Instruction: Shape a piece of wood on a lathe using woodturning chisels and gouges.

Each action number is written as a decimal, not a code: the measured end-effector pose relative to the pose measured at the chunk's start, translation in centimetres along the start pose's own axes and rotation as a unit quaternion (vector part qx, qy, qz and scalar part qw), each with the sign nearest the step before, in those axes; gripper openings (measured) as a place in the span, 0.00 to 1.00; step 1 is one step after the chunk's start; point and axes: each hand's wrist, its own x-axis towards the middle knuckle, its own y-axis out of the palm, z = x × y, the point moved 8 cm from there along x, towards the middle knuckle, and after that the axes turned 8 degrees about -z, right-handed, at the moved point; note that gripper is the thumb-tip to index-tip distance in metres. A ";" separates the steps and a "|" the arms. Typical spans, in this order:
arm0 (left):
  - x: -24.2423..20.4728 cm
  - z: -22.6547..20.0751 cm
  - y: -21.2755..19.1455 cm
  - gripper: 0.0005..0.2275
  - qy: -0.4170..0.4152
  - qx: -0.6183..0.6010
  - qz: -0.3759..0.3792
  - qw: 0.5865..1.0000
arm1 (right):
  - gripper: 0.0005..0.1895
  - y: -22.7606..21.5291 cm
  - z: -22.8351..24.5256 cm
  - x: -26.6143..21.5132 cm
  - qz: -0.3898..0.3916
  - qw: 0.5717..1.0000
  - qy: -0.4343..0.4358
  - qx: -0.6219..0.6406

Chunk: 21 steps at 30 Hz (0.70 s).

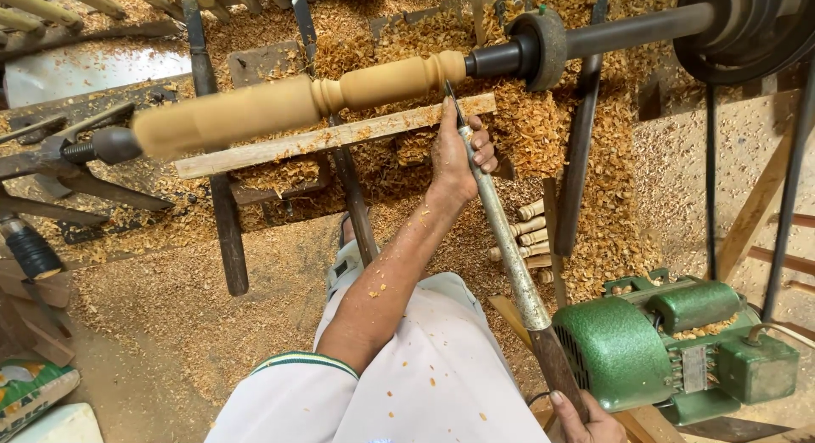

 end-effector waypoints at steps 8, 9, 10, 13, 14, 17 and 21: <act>0.1 -0.2 0.2 0.24 0.008 -0.014 0.014 1.000 | 0.34 -0.4 -0.8 0.1 -0.017 0.998 -0.019 -0.058; 0.1 -0.1 0.1 0.24 0.007 -0.013 0.015 1.000 | 0.34 -0.7 -0.4 -0.3 -0.017 0.998 -0.018 -0.057; 0.1 -0.1 0.1 0.24 0.006 -0.017 0.016 1.000 | 0.34 -1.0 0.1 -0.7 -0.024 0.997 -0.017 -0.073; 0.4 -0.3 0.2 0.25 0.009 -0.016 0.029 0.999 | 0.33 -2.1 3.3 -2.5 -0.033 0.994 -0.012 -0.104; 0.4 -0.4 0.1 0.25 0.012 -0.013 0.036 0.999 | 0.32 -2.2 4.5 -3.5 -0.031 0.992 -0.006 -0.123; -1.3 -1.5 0.5 0.27 0.069 0.086 0.025 0.994 | 0.32 3.5 0.1 -0.5 -0.025 0.994 -0.091 -0.057; -3.9 -2.3 -1.1 0.27 0.132 0.212 -0.027 0.968 | 0.33 12.2 -1.5 0.1 -0.007 0.976 -0.180 0.125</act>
